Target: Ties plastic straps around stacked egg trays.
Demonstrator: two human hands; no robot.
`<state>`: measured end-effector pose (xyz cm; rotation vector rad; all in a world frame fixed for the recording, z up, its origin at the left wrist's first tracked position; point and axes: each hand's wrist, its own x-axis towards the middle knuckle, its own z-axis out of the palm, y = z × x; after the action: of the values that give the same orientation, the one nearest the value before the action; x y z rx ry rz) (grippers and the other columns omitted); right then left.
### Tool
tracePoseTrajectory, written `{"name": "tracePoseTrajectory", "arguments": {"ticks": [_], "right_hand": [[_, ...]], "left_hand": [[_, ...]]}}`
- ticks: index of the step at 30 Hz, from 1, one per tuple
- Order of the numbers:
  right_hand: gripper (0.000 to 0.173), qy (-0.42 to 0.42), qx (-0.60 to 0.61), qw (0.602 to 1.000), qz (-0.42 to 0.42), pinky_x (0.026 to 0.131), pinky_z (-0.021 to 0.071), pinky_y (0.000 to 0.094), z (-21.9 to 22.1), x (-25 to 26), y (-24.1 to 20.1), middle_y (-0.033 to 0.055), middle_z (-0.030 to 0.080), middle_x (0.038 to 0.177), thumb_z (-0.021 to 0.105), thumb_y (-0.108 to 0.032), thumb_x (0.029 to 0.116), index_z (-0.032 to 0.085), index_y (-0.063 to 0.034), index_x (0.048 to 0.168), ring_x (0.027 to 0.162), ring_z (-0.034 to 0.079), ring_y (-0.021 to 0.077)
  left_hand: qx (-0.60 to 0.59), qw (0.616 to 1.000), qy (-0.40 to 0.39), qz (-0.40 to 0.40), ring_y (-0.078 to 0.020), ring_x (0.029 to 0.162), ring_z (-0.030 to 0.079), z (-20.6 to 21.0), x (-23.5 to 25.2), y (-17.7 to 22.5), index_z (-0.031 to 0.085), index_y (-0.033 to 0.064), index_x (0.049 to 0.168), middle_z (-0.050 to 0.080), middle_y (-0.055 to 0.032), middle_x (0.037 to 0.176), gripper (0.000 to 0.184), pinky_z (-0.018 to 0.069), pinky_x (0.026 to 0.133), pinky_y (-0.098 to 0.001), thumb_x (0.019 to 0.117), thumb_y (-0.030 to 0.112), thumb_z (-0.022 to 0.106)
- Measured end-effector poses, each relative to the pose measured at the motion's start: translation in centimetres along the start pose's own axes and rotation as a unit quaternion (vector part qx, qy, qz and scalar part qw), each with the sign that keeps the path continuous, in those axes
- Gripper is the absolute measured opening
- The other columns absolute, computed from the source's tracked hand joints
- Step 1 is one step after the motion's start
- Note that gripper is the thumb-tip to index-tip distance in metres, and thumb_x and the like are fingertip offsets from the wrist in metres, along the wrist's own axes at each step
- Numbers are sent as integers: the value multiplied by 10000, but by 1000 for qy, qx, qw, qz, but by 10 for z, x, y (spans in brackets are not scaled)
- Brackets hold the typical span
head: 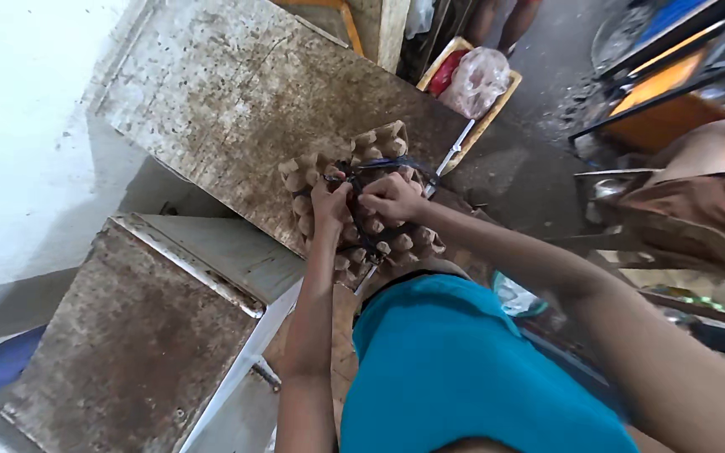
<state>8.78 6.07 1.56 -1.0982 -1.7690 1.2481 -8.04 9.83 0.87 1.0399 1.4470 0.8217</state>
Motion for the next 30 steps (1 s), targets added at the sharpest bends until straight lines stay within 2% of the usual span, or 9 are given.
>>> {"name": "tracePoseTrajectory", "arguments": {"ticks": [4,6,8,11,17,22,26,28,30], "right_hand": [[554,-21,245,909,337,366,327,213,27,-63,-33,-35,364,521,296,-556,1089,623,-138,931,376,337,50],[287,-55,-100,968,222,454,448,333,3,-96,-50,9,525,573,503,-295,1028,668,-116,877,479,516,136],[214,-58,-351,920,167,545,510,492,-14,-127,-75,34,592,596,648,-324,896,664,-122,827,575,634,238],[442,-35,-384,875,293,567,497,528,-14,-143,-120,99,585,617,437,-383,1040,630,-66,799,648,659,319],[683,146,-291,743,585,868,524,703,-55,-123,-88,381,612,1163,606,-74,991,221,101,1528,1064,640,574],[669,602,92,720,333,898,635,419,-101,-154,-8,230,610,1296,684,-263,994,352,2,1511,1072,710,302],[740,654,600,458,56,1021,562,528,-136,-212,2,213,499,1486,183,-653,1040,257,-117,1547,1296,588,394],[870,603,628,491,17,1127,477,464,-145,-266,14,153,456,1555,-123,-613,991,279,-68,1537,1397,517,297],[737,574,523,610,157,1044,525,386,-135,-310,18,126,576,1416,-102,-384,1069,411,-32,1464,1241,622,225]], "left_hand": [[13,1000,-24,9,-109,712,610,-6,-3,-5,652,41,1202,665,-57,884,300,539,684,-286,907,45,704],[-5,999,-45,10,-116,744,584,-9,-13,1,616,52,1250,637,-64,946,320,523,708,-281,935,34,670],[-64,997,-24,23,-109,712,605,-2,-2,-7,636,11,1162,639,-49,872,273,542,694,-272,894,-19,675],[-35,998,-35,38,-114,697,596,-3,-13,-5,649,40,1173,642,-45,851,281,532,675,-281,896,2,685],[25,998,-36,55,-100,675,586,2,-21,-4,655,45,1182,641,-38,836,261,517,644,-260,924,51,689],[2,997,-4,79,-109,693,586,14,-13,-14,629,12,1183,634,-64,898,266,534,665,-277,920,24,671],[3,996,27,83,-106,691,591,22,-10,-18,638,5,1150,634,-57,887,247,540,668,-278,907,24,681],[17,995,40,94,-102,685,593,27,-9,-19,635,-4,1148,630,-55,869,242,538,675,-278,912,31,677],[80,989,36,119,-116,694,633,28,-10,-22,614,-16,1187,659,-76,880,250,565,695,-298,953,66,649]]}}
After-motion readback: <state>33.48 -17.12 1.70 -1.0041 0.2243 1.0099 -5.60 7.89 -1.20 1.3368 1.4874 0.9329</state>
